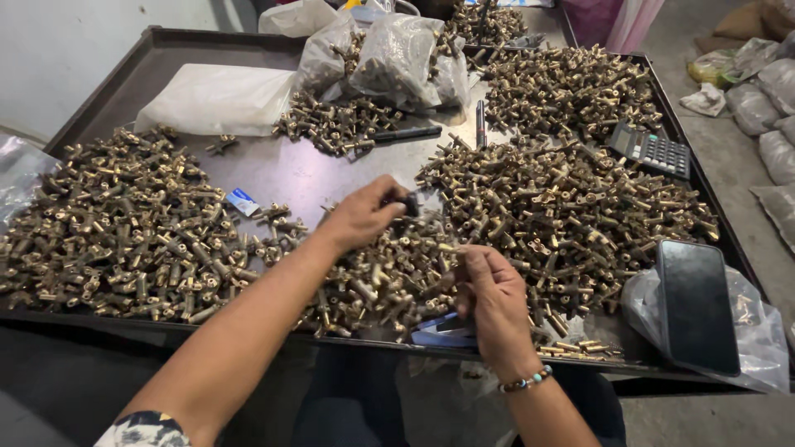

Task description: The person sits at a metal table covered in brass-colored metal components and repeatedly picks up a small black plastic piece and a metal piece to assemble them by hand. The person handles the items one at a time, fitting the black piece onto the metal component and placing the finished unit back onto the table.

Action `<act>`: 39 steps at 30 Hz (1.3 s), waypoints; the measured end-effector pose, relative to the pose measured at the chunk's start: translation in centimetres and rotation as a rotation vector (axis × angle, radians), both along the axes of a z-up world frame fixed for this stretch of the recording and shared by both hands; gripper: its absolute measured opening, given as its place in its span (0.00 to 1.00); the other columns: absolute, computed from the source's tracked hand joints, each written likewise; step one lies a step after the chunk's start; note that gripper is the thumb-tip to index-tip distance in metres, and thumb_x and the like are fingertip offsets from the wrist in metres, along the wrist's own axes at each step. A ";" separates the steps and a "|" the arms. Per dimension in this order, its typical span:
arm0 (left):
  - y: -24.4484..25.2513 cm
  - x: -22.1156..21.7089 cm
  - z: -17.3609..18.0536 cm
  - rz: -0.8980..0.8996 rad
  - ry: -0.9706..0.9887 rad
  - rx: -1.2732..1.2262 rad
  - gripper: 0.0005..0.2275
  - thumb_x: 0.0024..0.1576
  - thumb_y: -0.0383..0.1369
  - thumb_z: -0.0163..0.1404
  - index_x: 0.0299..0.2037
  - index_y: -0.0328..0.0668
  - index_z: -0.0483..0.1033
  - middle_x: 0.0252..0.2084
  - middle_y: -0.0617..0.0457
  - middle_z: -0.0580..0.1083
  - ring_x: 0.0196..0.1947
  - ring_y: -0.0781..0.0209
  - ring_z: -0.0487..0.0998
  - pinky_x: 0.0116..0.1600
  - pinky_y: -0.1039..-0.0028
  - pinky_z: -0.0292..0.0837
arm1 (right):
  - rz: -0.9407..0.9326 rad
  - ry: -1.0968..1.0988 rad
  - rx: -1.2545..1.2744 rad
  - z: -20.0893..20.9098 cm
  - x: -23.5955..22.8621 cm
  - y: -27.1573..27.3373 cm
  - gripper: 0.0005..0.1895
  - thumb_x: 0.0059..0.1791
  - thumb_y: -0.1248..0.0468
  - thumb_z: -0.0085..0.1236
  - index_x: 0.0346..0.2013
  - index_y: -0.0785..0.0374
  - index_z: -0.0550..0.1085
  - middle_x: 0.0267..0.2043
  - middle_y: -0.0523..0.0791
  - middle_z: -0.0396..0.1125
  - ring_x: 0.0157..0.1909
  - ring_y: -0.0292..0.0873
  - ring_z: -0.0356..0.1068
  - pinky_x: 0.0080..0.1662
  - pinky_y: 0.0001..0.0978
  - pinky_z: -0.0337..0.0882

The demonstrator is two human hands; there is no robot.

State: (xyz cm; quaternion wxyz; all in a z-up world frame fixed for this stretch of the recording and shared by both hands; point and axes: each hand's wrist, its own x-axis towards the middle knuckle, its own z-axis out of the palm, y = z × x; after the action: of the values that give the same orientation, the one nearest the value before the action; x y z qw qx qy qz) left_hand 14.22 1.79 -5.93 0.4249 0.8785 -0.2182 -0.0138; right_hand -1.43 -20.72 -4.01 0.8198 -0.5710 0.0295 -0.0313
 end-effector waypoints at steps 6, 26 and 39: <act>-2.5 -0.4 1.3 -0.023 -0.006 0.008 0.14 0.58 0.39 0.52 0.51 0.45 0.71 0.47 0.46 0.78 0.49 0.52 0.78 0.55 0.64 0.70 | -0.066 0.042 0.132 0.4 0.0 -0.4 0.13 0.55 0.58 0.52 0.48 0.62 0.75 0.33 0.44 0.75 0.23 0.30 0.65 0.26 0.20 0.67; -2.1 -15.2 11.5 -0.170 -0.451 -0.240 0.06 0.55 0.27 0.59 0.40 0.40 0.78 0.37 0.50 0.79 0.37 0.53 0.82 0.43 0.66 0.77 | 0.054 -0.115 -0.095 2.0 -2.9 -1.6 0.11 0.55 0.62 0.55 0.46 0.67 0.77 0.32 0.42 0.71 0.27 0.31 0.66 0.29 0.24 0.68; -1.9 -16.7 6.6 -0.017 0.723 -0.725 0.06 0.55 0.28 0.57 0.42 0.39 0.78 0.33 0.55 0.80 0.31 0.70 0.82 0.34 0.76 0.80 | 0.227 -0.295 -0.414 2.5 -4.9 -2.0 0.11 0.51 0.67 0.60 0.47 0.66 0.78 0.38 0.40 0.73 0.38 0.30 0.72 0.39 0.23 0.74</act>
State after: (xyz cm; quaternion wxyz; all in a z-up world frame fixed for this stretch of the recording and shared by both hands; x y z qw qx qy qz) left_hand -2.53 -0.14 0.65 0.7504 0.6118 -0.0552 -0.2439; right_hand -6.33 -22.75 -1.55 0.6794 -0.7153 -0.1614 -0.0276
